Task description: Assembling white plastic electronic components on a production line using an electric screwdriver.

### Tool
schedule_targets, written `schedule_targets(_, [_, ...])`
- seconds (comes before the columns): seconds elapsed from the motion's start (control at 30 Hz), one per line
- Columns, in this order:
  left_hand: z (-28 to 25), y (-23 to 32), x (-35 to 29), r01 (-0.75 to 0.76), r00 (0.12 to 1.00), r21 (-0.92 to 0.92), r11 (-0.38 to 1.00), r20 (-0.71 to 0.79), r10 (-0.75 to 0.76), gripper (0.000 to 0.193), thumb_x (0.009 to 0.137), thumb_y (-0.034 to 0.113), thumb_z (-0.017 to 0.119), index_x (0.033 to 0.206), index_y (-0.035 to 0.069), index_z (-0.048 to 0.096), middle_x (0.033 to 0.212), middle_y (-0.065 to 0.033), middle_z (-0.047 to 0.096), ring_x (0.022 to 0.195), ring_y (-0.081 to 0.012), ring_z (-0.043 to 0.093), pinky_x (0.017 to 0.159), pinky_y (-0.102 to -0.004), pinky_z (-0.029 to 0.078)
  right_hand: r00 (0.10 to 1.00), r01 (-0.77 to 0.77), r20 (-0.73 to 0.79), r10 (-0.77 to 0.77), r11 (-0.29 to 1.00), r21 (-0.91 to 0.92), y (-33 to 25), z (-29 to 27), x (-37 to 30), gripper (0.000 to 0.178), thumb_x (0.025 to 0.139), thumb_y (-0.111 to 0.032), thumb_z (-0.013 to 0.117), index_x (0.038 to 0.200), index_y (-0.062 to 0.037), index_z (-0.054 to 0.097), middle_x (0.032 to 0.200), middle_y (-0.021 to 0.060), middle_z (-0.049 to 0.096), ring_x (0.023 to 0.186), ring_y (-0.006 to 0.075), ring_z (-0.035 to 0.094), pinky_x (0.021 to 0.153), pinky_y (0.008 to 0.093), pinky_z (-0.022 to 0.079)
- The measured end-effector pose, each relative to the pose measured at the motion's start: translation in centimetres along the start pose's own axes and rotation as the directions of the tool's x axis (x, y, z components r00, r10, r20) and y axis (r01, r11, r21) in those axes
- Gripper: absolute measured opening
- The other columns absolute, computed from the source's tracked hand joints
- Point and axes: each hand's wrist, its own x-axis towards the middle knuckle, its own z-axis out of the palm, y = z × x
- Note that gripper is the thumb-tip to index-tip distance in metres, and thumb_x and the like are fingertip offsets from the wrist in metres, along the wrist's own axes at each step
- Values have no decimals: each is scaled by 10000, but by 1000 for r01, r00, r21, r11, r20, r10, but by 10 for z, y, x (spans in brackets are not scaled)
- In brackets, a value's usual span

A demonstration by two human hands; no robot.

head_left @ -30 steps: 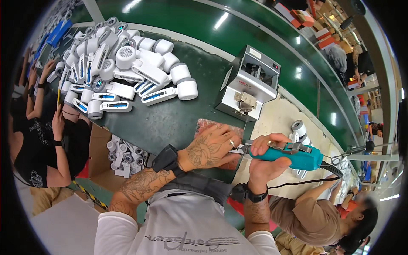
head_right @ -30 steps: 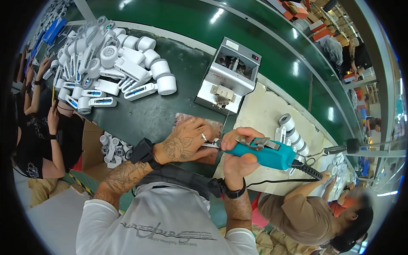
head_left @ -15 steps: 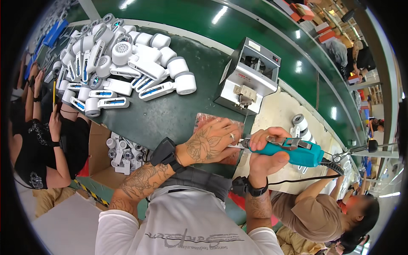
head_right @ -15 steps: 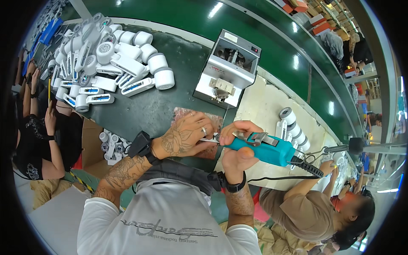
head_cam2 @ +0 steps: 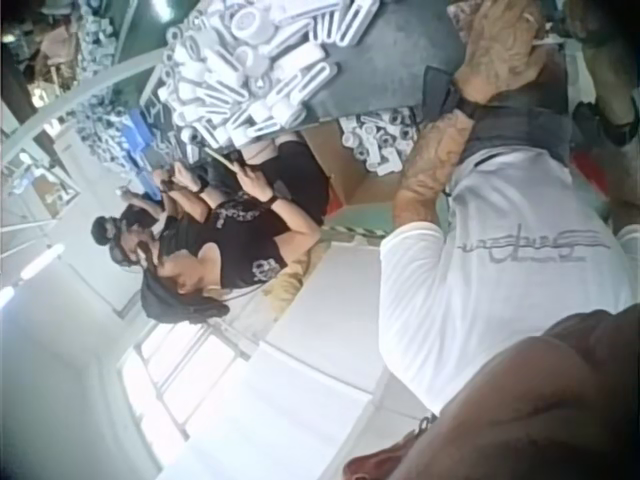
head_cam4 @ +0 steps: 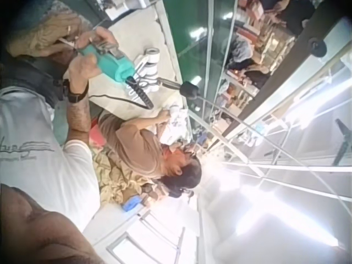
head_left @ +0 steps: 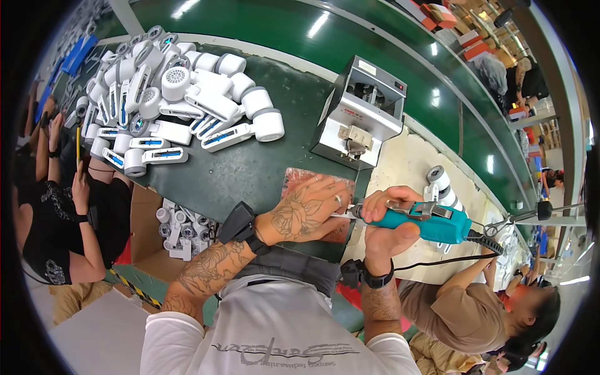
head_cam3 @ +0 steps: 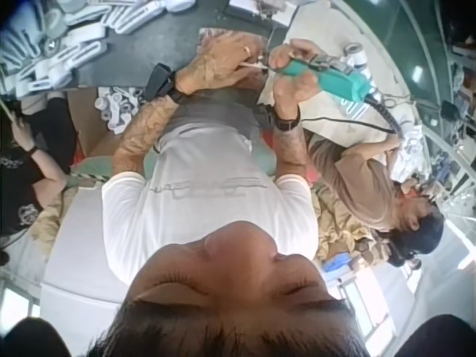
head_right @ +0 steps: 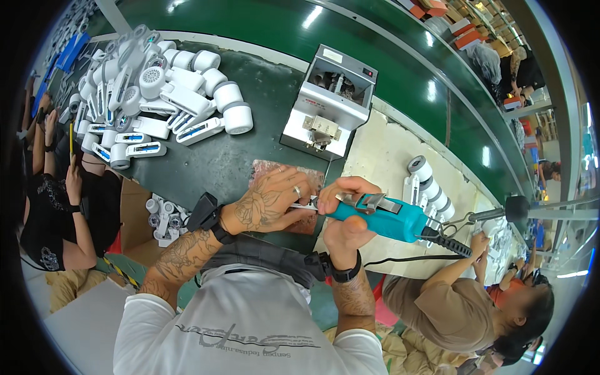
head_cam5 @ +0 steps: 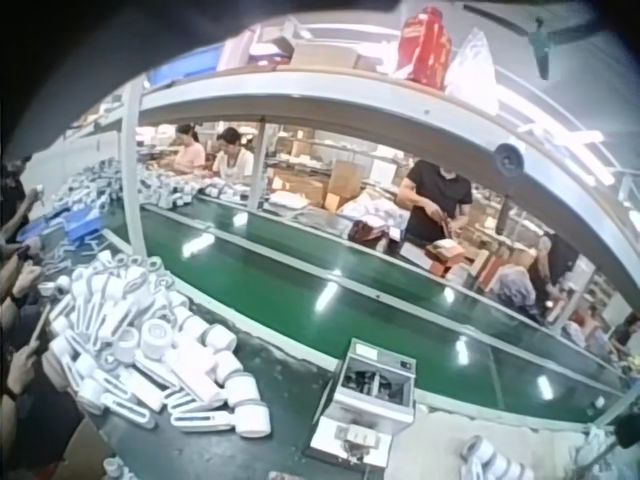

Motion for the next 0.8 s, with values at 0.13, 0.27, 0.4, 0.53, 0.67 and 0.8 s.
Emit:
schedule_targets(0.13, [-1,-1,1,14,1000,-38,999,24,-13,268,817,202,740,900,101,506,994,-67,565,955,-303,555,856,-411,422,1000,21,20,-20,998,-63,1,1,1,774,853,-730,541,1093,3,476,611,23,438,513,144,455,493,294,405])
schedule_targets(0.27, [-3,1,2,13,998,-44,999,60,-10,265,808,192,742,909,97,516,1030,-68,582,975,-307,561,875,-410,427,1000,-6,6,6,999,-52,0,1,-1,774,852,-728,545,1096,3,474,611,23,435,510,143,451,496,293,406])
schedule_targets(0.4, [4,-1,-1,70,998,-40,997,11,-69,280,799,191,742,993,82,572,1043,-71,599,958,-308,570,867,-419,458,999,1,33,1,998,-60,-2,0,0,768,860,-719,541,1103,6,471,614,21,439,515,143,452,497,295,405])
schedule_targets(0.53, [4,2,1,49,999,-15,999,-13,-49,329,815,231,705,1081,67,602,1075,-92,573,1012,-306,549,855,-427,456,999,-47,16,45,994,102,2,-5,-7,788,794,-632,687,1139,53,504,687,73,541,592,172,534,550,320,448])
schedule_targets(0.67, [2,2,1,65,997,53,996,28,-67,285,803,218,711,1030,67,629,1101,-76,587,996,-292,543,855,-416,458,997,-74,17,73,995,61,-3,-2,4,738,805,-644,672,1082,21,510,701,73,540,612,181,538,547,323,447])
schedule_targets(0.8, [0,8,15,47,999,27,999,23,-48,261,797,207,715,1005,64,646,1072,-69,605,988,-286,544,854,-415,459,1000,20,-15,-18,991,136,-23,-13,10,653,829,-657,648,970,-39,490,707,79,535,624,198,546,547,330,448])
